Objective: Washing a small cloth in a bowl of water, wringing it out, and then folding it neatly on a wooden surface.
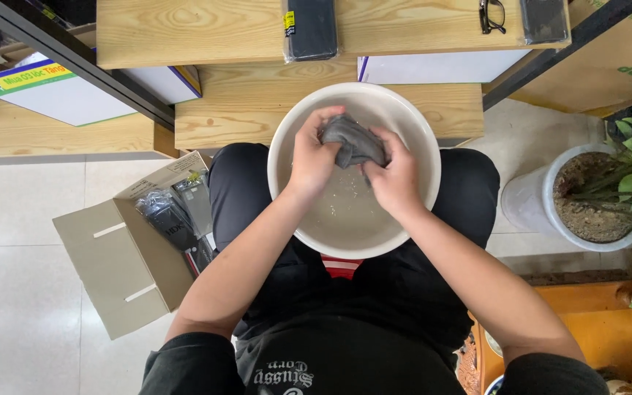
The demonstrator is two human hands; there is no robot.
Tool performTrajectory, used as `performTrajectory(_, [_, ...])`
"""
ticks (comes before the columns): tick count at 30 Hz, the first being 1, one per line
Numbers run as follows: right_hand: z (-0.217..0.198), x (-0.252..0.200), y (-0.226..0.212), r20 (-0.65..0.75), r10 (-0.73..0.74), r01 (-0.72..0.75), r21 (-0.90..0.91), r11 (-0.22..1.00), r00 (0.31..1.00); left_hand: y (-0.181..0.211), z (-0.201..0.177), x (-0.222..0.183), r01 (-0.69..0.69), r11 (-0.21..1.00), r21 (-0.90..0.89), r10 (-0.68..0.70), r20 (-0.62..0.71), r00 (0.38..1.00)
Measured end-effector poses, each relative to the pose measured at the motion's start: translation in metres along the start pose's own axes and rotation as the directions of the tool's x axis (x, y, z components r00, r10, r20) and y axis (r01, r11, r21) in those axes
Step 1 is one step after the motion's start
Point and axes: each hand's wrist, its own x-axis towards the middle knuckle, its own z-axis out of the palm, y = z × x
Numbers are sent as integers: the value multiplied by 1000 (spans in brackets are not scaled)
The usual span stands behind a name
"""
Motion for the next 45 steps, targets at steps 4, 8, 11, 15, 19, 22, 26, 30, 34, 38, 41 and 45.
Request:
performTrajectory(4, [-12, 13, 22, -49, -59, 56, -59, 997, 997, -1, -15, -11, 103, 963, 249, -137, 124, 983])
performTrajectory(8, [-10, 15, 14, -30, -61, 57, -135, 989, 998, 21, -9, -26, 42, 860, 508, -243, 336, 910])
performTrajectory(11, [0, 16, 1, 1, -91, 90, -159, 983, 996, 12, -2, -20, 113, 855, 506, -307, 319, 897])
performTrajectory(15, [12, 12, 10, 226, -14, -25, 173, 985, 974, -15, -6, -12, 203, 894, 399, -276, 134, 952])
performTrajectory(19, [16, 11, 26, 360, 68, -176, 275, 945, 930, -20, -9, -14, 232, 966, 115, -254, 246, 935])
performTrajectory(22, [14, 12, 12, 361, 236, -363, 341, 867, 902, -32, -12, -16, 415, 851, -321, -292, 367, 883])
performTrajectory(26, [8, 19, -13, 417, 447, -563, 214, 798, 792, -51, -30, -14, 350, 917, -190, -229, 465, 855])
performTrajectory(30, [-5, 23, -16, 455, 426, -579, 276, 767, 782, -3, -29, -24, -203, 810, 551, -105, 477, 873])
performTrajectory(34, [-20, 28, 6, 551, 391, -590, 245, 769, 737, 0, -28, -32, -448, 635, 630, 1, 579, 815])
performTrajectory(38, [-27, 33, 26, 771, 388, -614, 5, 789, 505, -13, -23, -30, -757, 33, 653, 150, 746, 649])
performTrajectory(41, [-18, 36, 27, 806, 426, -535, -164, 829, 412, 26, -10, -33, -678, -323, 660, 469, 734, 491])
performTrajectory(45, [-8, 55, 28, 774, 466, -359, -328, 874, 428, 5, -8, -24, -510, -474, 717, 587, 690, 424])
